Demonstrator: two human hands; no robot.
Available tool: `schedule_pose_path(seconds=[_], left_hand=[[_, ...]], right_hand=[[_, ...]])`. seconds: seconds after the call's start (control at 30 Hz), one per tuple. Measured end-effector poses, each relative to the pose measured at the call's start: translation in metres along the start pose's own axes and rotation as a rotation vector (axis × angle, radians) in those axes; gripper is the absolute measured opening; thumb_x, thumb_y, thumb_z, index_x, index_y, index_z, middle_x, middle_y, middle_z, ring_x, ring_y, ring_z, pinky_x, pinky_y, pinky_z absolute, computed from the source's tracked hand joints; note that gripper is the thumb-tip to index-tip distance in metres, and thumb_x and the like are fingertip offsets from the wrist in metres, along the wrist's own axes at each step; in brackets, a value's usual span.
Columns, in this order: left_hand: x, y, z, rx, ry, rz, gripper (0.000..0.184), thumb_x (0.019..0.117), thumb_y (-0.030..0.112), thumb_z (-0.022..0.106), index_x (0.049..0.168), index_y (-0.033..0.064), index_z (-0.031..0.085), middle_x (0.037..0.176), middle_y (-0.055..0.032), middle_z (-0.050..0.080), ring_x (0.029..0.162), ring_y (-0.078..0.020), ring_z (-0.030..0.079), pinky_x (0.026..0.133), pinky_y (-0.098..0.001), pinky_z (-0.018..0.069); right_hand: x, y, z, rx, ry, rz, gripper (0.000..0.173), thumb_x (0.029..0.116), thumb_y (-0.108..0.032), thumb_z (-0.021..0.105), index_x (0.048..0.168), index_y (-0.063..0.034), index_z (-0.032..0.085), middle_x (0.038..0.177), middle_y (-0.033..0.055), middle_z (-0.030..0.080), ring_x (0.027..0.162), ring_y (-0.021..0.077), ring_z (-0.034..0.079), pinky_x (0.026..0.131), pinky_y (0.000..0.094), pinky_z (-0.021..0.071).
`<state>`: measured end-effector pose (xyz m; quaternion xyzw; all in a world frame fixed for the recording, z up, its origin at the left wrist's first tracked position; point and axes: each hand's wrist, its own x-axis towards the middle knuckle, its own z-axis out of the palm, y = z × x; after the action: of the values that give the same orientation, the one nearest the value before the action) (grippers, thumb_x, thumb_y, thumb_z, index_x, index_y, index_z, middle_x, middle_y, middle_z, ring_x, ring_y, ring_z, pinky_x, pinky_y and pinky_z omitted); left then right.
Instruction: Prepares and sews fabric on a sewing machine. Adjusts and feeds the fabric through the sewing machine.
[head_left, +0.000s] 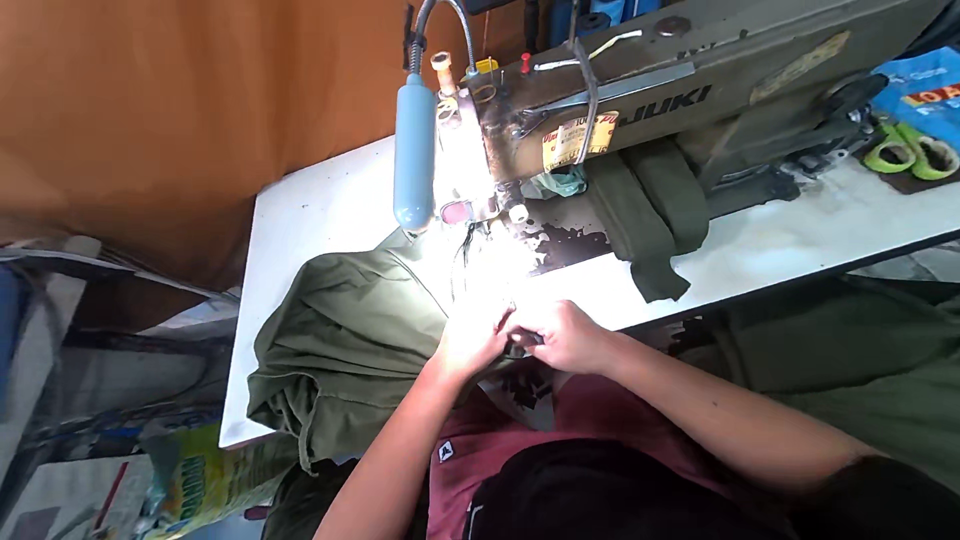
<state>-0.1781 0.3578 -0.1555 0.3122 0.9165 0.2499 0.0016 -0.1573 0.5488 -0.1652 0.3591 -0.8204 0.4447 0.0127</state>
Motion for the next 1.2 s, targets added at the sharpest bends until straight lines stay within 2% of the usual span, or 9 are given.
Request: schedule_pose_path(seconds=[0.07, 0.1, 0.23, 0.33, 0.47, 0.6, 0.67, 0.93, 1.2], left_hand=[[-0.007, -0.007, 0.009, 0.002, 0.081, 0.075, 0.022, 0.096, 0.015, 0.062, 0.101, 0.0009, 0.078, 0.108, -0.0167, 0.074, 0.106, -0.0335, 0.07, 0.093, -0.0527, 0.0533], [-0.009, -0.01, 0.013, -0.009, 0.12, 0.094, 0.024, 0.0963, 0.016, 0.061, 0.104, 0.002, 0.079, 0.111, -0.0171, 0.072, 0.109, -0.0337, 0.068, 0.095, -0.0522, 0.0515], [-0.015, -0.015, 0.021, -0.009, 0.209, 0.105, 0.029, 0.0955, 0.019, 0.056, 0.105, 0.0023, 0.078, 0.108, -0.0162, 0.075, 0.106, -0.0325, 0.071, 0.093, -0.0516, 0.0536], [-0.016, -0.014, 0.02, 0.002, 0.221, 0.114, 0.029, 0.094, 0.016, 0.056, 0.103, 0.0008, 0.078, 0.11, -0.0159, 0.075, 0.107, -0.0318, 0.071, 0.093, -0.0506, 0.0542], [-0.019, -0.011, 0.02, 0.046, 0.197, 0.112, 0.032, 0.0951, 0.016, 0.055, 0.113, 0.0027, 0.078, 0.118, -0.0167, 0.073, 0.113, -0.0337, 0.069, 0.097, -0.052, 0.0521], [-0.02, -0.011, 0.019, 0.086, 0.201, 0.109, 0.032, 0.0941, 0.016, 0.056, 0.116, 0.0055, 0.077, 0.119, -0.0169, 0.072, 0.114, -0.0347, 0.068, 0.096, -0.0529, 0.0522], [-0.021, -0.011, 0.019, 0.09, 0.195, 0.107, 0.033, 0.0932, 0.016, 0.056, 0.115, 0.0057, 0.077, 0.12, -0.0172, 0.072, 0.114, -0.0352, 0.068, 0.096, -0.0531, 0.0523], [-0.02, -0.012, 0.02, 0.153, 0.229, 0.151, 0.034, 0.0921, 0.022, 0.053, 0.11, 0.0074, 0.079, 0.119, -0.016, 0.073, 0.112, -0.0344, 0.07, 0.094, -0.052, 0.0535], [-0.015, -0.015, 0.018, 0.175, 0.228, 0.166, 0.036, 0.0924, 0.025, 0.053, 0.11, 0.0081, 0.079, 0.119, -0.0147, 0.074, 0.111, -0.032, 0.07, 0.093, -0.0499, 0.0539]], right_hand=[[-0.011, -0.009, -0.011, 0.02, -0.2, 0.055, 0.015, 0.0925, -0.009, 0.061, 0.094, 0.0012, 0.072, 0.082, 0.0152, 0.069, 0.077, 0.028, 0.067, 0.068, 0.0478, 0.0528], [-0.016, -0.01, -0.013, -0.011, -0.216, 0.052, 0.017, 0.0933, -0.013, 0.061, 0.094, 0.0005, 0.071, 0.078, 0.0141, 0.068, 0.073, 0.0273, 0.066, 0.064, 0.0467, 0.0517], [-0.02, -0.002, -0.006, -0.303, 0.028, 0.037, 0.027, 0.0909, -0.014, 0.063, 0.112, -0.002, 0.075, 0.092, 0.0152, 0.075, 0.081, 0.0318, 0.074, 0.069, 0.0498, 0.0591], [-0.016, 0.001, 0.0, -0.458, -0.045, 0.078, 0.037, 0.086, -0.011, 0.065, 0.121, -0.0049, 0.073, 0.091, 0.0173, 0.072, 0.079, 0.0354, 0.071, 0.064, 0.0509, 0.0561], [-0.018, 0.0, 0.002, -0.542, -0.091, 0.024, 0.034, 0.0832, -0.012, 0.069, 0.115, -0.0024, 0.073, 0.085, 0.0181, 0.069, 0.074, 0.036, 0.07, 0.058, 0.0489, 0.0547], [-0.019, 0.001, 0.004, -0.556, -0.072, -0.028, 0.036, 0.0816, -0.012, 0.07, 0.115, -0.0005, 0.072, 0.119, 0.0205, 0.072, 0.088, 0.0364, 0.074, 0.065, 0.0496, 0.0586], [-0.018, 0.002, 0.004, -0.562, -0.062, -0.061, 0.037, 0.0818, -0.013, 0.068, 0.115, 0.0012, 0.073, 0.125, 0.0187, 0.071, 0.092, 0.0346, 0.075, 0.067, 0.0482, 0.0596], [-0.017, 0.003, 0.004, -0.59, -0.038, -0.097, 0.032, 0.0848, -0.016, 0.064, 0.111, -0.0008, 0.074, 0.121, 0.0152, 0.073, 0.088, 0.0296, 0.075, 0.064, 0.0431, 0.0592], [-0.013, 0.007, 0.004, -0.594, -0.023, -0.101, 0.03, 0.0841, -0.018, 0.064, 0.107, -0.0019, 0.073, 0.115, 0.0147, 0.074, 0.076, 0.0276, 0.073, 0.055, 0.0409, 0.0565]])
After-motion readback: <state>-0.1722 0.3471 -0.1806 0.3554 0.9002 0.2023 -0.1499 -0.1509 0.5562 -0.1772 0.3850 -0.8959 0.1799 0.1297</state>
